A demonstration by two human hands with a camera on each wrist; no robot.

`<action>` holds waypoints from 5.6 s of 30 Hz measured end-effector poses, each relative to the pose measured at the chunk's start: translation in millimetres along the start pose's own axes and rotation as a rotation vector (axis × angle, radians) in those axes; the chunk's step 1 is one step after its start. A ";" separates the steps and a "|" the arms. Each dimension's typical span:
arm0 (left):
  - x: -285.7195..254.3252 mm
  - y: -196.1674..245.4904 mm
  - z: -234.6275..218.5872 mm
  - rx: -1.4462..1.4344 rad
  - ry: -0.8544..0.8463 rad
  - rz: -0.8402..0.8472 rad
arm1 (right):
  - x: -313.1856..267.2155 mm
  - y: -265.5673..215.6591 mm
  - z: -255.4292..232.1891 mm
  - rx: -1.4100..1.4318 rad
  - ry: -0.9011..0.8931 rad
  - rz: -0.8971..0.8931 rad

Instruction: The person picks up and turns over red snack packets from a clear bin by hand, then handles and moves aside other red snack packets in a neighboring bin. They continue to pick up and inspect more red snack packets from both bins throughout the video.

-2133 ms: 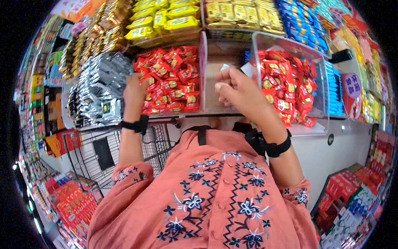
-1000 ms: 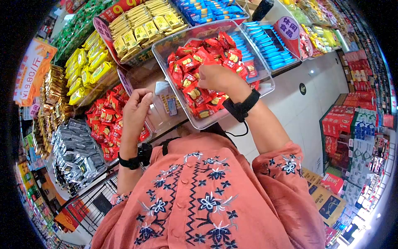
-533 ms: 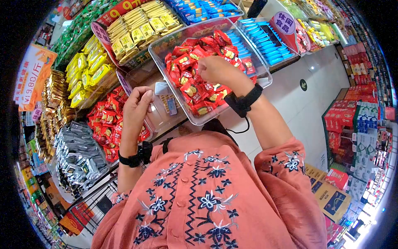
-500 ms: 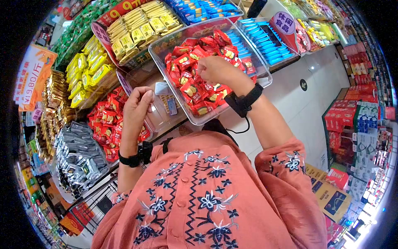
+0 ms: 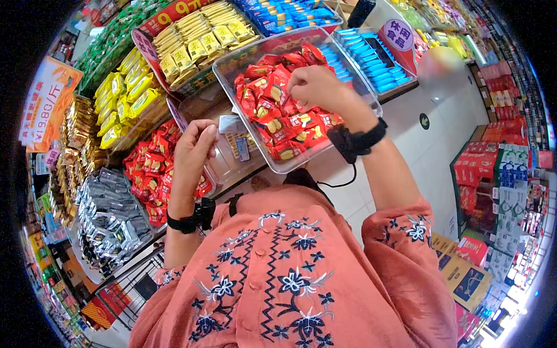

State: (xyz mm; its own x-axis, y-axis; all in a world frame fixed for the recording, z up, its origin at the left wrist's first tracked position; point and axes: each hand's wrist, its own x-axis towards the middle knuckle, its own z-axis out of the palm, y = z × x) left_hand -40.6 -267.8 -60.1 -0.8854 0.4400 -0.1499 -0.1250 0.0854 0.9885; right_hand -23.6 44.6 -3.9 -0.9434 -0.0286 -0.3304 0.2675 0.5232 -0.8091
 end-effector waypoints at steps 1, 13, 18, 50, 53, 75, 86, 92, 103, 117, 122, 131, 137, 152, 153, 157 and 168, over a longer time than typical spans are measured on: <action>0.8 3.4 0.4 -0.026 -0.010 -0.013 | -3.7 -3.5 -5.6 0.078 0.006 -0.019; 20.8 22.5 39.8 -0.557 -0.132 -0.088 | -14.3 -54.2 30.4 0.273 -0.166 -0.208; 13.7 8.4 33.5 -0.844 -0.024 -0.116 | 8.3 -57.2 43.2 0.251 -0.293 -0.295; -39.7 20.2 17.7 -0.310 0.333 -0.004 | 47.7 -65.4 72.7 0.643 -0.646 -0.118; -46.5 17.8 6.4 -0.429 0.280 0.002 | 41.6 -72.6 83.0 0.708 -0.645 -0.056; -100.5 -32.1 -108.3 -0.060 0.546 -0.171 | 44.7 -114.7 137.9 0.299 -0.655 -0.108; -156.1 -168.0 -222.5 0.823 0.926 -0.386 | 47.5 -111.1 135.1 0.285 -0.628 -0.065; -145.6 -159.3 -208.1 1.027 0.949 -0.422 | 50.1 -106.9 130.1 0.315 -0.611 -0.057; -141.2 -160.8 -213.9 1.318 0.854 -0.450 | 53.1 -93.7 72.8 0.390 -0.462 -0.135; -61.0 -13.6 -78.3 0.499 0.699 -0.054 | 92.5 20.8 5.9 -0.468 -0.145 -0.439; -43.1 -8.0 -44.7 0.383 0.585 -0.069 | 85.0 22.6 15.1 -0.676 -0.124 -0.453; -38.6 -4.1 -20.4 0.334 0.519 -0.100 | 101.3 37.6 26.8 -0.786 -0.018 -0.481; -29.6 13.2 -7.1 0.228 0.445 -0.051 | 104.5 37.6 0.2 -0.381 0.080 -0.557; 27.7 54.8 74.9 -0.514 0.025 -0.112 | 12.8 -12.6 10.9 -0.196 0.113 -0.848; 29.0 50.1 76.2 -0.542 0.032 -0.105 | 8.9 -14.4 13.5 -0.192 0.091 -0.848; 28.4 33.5 77.3 -0.489 0.088 -0.068 | 6.6 -8.4 8.5 -0.042 -0.039 -0.739; 9.9 39.1 101.3 -0.340 0.148 -0.030 | 23.4 -2.4 -6.1 0.443 -0.413 -0.227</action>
State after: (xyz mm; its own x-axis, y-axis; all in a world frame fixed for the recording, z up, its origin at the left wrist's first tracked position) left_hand -8.8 -169.6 -25.0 -0.9310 0.3058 -0.1993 -0.2717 -0.2162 0.9378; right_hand -47.6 47.9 -6.8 -0.8568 -0.4685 -0.2154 0.2088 0.0667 -0.9757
